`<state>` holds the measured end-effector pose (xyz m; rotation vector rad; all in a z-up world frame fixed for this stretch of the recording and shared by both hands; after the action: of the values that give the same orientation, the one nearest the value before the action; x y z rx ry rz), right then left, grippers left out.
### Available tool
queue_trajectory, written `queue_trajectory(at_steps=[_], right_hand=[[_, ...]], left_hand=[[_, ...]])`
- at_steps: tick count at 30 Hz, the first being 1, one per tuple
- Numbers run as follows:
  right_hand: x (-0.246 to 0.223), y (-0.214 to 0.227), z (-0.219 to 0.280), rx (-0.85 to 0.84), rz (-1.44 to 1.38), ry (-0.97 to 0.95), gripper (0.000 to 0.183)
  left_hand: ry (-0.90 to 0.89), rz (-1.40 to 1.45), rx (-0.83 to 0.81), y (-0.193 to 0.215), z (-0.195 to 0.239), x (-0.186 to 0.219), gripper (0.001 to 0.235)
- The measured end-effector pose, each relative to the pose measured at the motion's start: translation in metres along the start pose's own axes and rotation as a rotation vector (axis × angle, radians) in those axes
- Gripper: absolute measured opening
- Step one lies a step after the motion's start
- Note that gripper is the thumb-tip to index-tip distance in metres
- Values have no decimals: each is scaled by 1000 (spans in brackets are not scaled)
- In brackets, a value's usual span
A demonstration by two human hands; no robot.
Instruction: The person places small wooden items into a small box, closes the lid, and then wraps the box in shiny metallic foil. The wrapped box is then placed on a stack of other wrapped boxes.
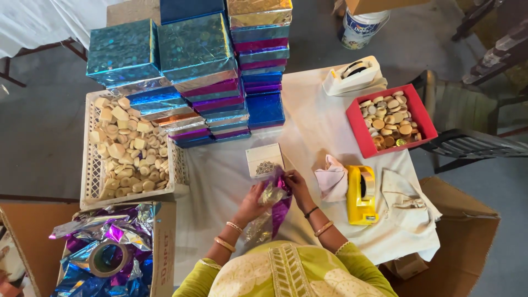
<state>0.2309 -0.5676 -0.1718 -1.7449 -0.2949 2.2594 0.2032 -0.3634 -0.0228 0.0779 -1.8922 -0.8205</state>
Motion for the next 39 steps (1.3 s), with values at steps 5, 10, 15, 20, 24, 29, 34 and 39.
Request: queue_trajectory(at_steps=[5, 10, 15, 20, 24, 29, 34, 39], right_hand=[[-78, -54, 31, -59, 343, 111, 51], [-99, -74, 49, -77, 747, 478, 78], [-71, -48, 33, -24, 572, 202, 30], [-80, -41, 22, -104, 375, 184, 23], [-70, -36, 11, -64, 173, 23, 16], [-66, -43, -16, -126, 210, 103, 18], [-101, -79, -18, -174, 468, 259, 29], [-124, -106, -9, -225, 423, 122, 33]], left_hand=[[510, 330, 196, -27, 20, -99, 29], [687, 748, 347, 2, 25, -84, 14], [786, 794, 450, 30, 38, -77, 15], [723, 786, 576, 33, 72, -118, 5], [685, 917, 597, 40, 86, -107, 28], [550, 333, 603, 80, 68, -38, 60], [263, -174, 518, 113, 17, 56, 81], [130, -622, 243, 92, -8, 74, 75]])
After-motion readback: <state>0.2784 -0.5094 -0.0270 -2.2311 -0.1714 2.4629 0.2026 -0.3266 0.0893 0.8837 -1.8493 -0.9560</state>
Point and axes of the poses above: each hand's wrist, its own z-axis away from the middle knuckle, its own y-axis out of the back of the hand, x = y × z, the point moved 5 cm from there along -z, towards the middle knuckle, and after that the axes turned 1 degree about y, right-handed, at the moved point
